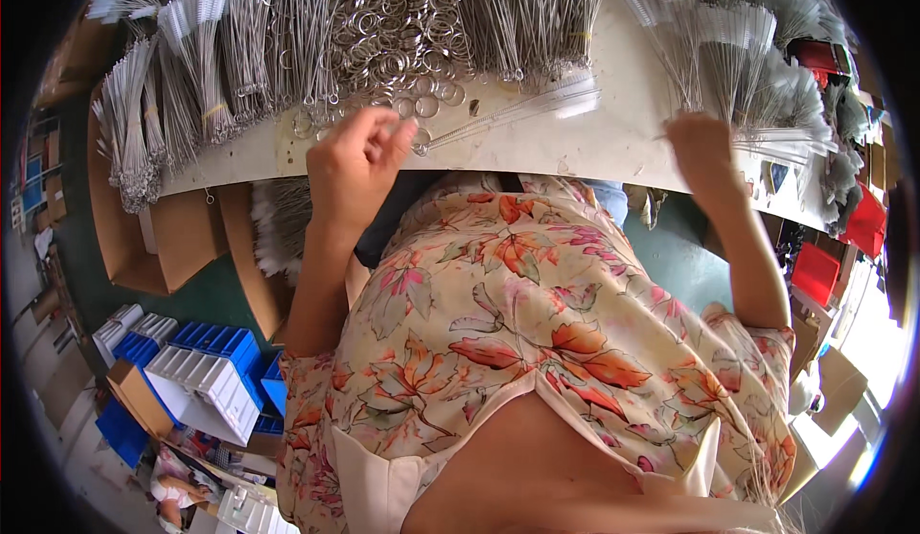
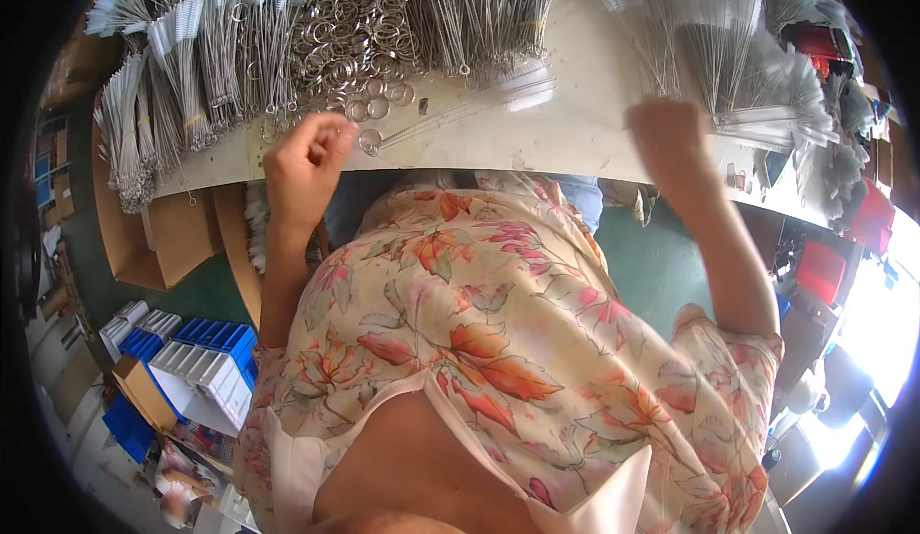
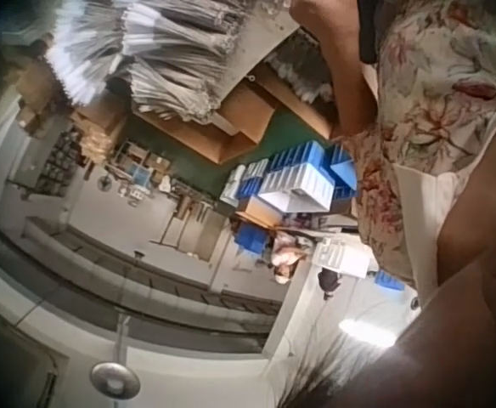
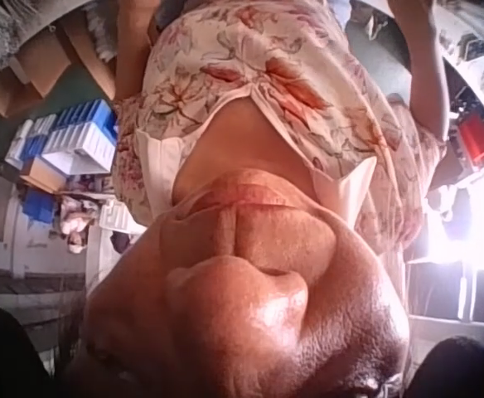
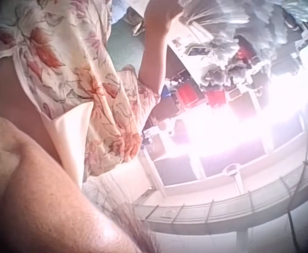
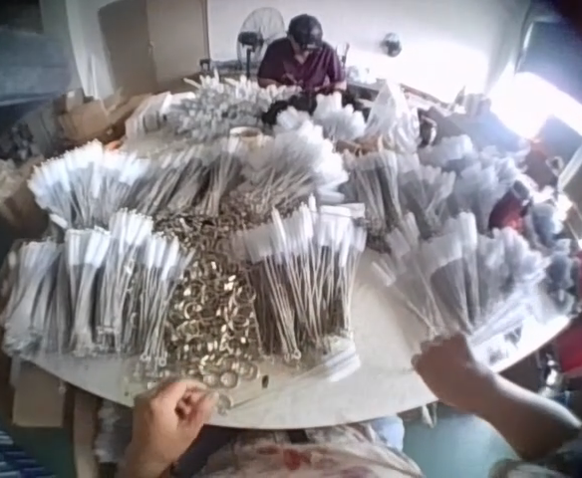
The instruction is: Assembling white brushes onto metal rings and organizing them at a workstation.
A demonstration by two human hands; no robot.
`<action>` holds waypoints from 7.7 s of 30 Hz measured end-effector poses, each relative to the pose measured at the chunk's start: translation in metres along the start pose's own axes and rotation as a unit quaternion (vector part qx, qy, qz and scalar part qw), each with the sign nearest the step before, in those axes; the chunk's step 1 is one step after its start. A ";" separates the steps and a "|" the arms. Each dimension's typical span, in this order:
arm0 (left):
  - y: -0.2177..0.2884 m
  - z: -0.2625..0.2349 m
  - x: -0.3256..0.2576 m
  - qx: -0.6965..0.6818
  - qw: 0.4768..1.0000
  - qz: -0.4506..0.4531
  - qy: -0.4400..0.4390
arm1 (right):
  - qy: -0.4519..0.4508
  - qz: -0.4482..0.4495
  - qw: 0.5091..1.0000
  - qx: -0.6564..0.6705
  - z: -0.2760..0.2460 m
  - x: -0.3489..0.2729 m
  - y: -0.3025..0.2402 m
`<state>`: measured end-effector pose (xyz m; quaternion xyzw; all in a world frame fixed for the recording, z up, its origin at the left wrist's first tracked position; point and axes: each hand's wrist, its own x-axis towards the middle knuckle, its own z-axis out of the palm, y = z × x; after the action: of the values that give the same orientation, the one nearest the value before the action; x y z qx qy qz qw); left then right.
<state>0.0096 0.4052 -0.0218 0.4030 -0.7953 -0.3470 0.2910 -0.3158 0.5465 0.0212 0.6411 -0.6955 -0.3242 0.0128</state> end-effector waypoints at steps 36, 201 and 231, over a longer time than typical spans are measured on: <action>0.055 -0.043 0.057 -0.185 0.947 0.248 -0.092 | 0.057 -0.163 0.472 0.864 -0.115 0.029 -0.096; -0.141 -0.106 0.388 0.395 0.912 -0.060 -0.092 | 0.236 -0.022 0.631 0.739 -0.115 0.267 0.133; -0.141 -0.109 0.379 0.308 0.948 -0.077 -0.031 | 0.217 0.076 0.785 0.575 -0.124 0.316 0.104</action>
<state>-0.0389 -0.0106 0.0009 0.5221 -0.8386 -0.1189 0.1000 -0.4100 0.2047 0.0422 0.5279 -0.7787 0.2855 -0.1829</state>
